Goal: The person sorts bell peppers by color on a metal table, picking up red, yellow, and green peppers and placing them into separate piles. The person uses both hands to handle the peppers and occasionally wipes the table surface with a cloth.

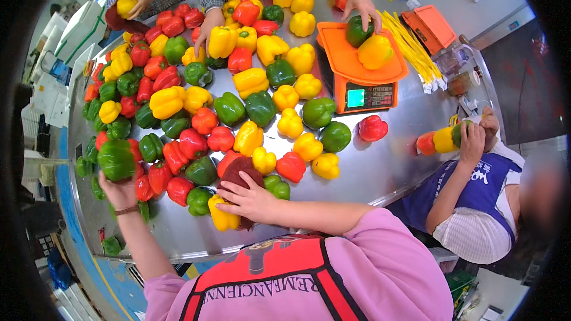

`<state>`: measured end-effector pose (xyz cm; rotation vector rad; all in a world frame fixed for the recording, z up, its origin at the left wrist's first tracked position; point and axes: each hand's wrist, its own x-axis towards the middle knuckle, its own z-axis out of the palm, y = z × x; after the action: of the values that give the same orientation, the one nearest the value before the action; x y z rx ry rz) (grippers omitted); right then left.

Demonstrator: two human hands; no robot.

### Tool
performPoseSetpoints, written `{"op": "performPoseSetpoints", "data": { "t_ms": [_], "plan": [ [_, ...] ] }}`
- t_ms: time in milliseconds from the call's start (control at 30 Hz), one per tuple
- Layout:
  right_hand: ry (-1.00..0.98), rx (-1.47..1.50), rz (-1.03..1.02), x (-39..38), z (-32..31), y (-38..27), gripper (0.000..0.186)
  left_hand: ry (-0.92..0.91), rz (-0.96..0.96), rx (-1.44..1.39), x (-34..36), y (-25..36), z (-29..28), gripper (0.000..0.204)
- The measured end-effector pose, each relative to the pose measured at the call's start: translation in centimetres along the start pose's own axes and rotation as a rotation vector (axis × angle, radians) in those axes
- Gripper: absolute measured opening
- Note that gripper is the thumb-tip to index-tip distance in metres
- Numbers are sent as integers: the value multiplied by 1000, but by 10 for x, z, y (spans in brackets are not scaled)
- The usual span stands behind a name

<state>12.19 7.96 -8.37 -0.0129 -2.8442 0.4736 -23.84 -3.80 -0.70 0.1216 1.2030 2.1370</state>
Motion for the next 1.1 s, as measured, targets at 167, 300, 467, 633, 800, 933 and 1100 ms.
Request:
{"op": "performPoseSetpoints", "data": {
  "t_ms": [167, 300, 467, 633, 800, 933, 1100],
  "plan": [
    [181, 472, 244, 8, -59, 2, 68, -287, -226, -107, -81, -79, 65, 56],
    [444, 593, 359, -8, -115, 2, 91, -480, -216, 25, -128, -127, 107, 63],
    [448, 453, 340, -36, -117, -2, 99, -616, -327, 39, -170, -145, 143, 65],
    [497, 358, 480, -57, -119, -6, 93, -595, -316, 57, -177, -163, 156, 46],
    [601, 343, 591, -70, -115, 12, 91, -647, 11, 342, -171, -166, 158, 19],
    [705, 478, 746, -85, -120, 36, 95, -599, 164, 372, -152, -141, 148, 21],
    [963, 185, 754, -96, -160, 105, 92, -337, 211, 476, -127, -120, 102, 23]
  ]
}}
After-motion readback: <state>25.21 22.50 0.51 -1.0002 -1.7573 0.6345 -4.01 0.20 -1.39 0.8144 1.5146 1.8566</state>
